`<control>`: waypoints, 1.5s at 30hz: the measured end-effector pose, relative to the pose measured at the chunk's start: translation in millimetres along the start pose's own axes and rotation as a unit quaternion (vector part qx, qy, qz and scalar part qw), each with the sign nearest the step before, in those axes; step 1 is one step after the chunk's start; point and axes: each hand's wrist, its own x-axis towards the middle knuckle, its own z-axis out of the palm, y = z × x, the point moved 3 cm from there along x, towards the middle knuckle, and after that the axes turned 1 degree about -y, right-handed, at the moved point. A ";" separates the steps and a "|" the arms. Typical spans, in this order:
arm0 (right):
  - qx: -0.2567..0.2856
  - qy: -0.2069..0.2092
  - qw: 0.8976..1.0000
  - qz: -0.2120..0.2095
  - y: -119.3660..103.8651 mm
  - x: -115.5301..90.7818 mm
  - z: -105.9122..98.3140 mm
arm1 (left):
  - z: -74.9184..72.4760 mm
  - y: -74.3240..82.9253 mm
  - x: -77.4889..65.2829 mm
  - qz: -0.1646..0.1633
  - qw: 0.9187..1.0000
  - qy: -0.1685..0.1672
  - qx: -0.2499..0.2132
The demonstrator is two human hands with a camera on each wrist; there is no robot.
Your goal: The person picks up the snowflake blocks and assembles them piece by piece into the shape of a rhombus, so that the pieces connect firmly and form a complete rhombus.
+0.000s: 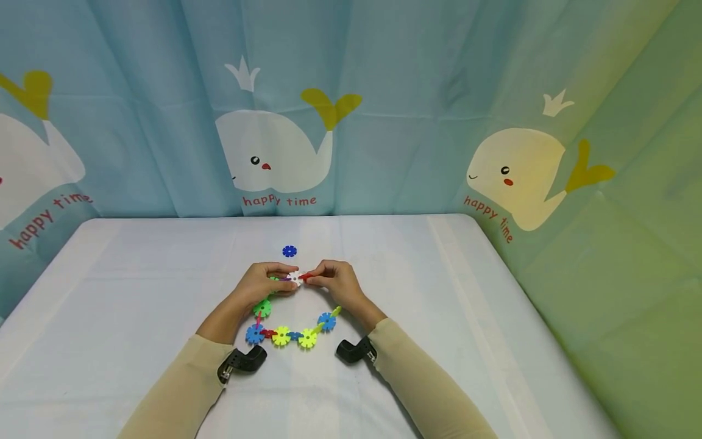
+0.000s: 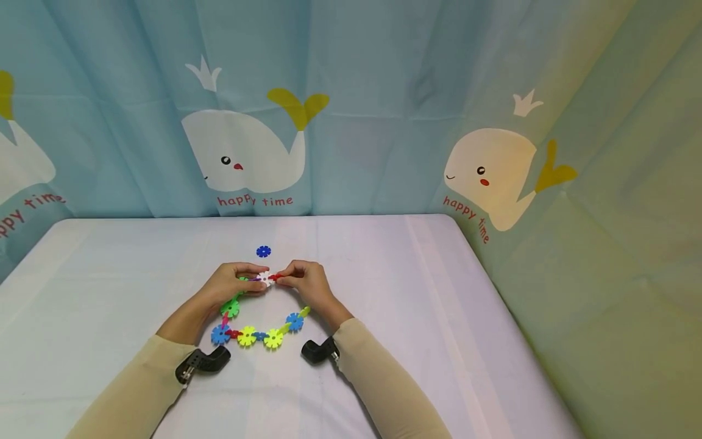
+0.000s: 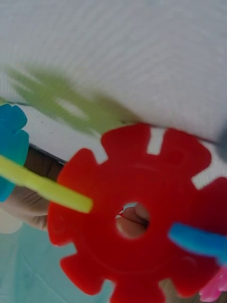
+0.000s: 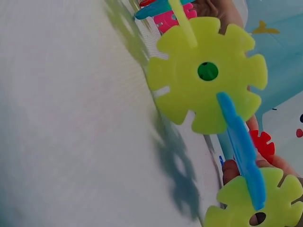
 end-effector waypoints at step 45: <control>-0.018 -0.004 0.995 0.095 7.1 65.3 -3.3 | -55.3 -19.8 0.2 -0.045 0.990 0.022 -0.135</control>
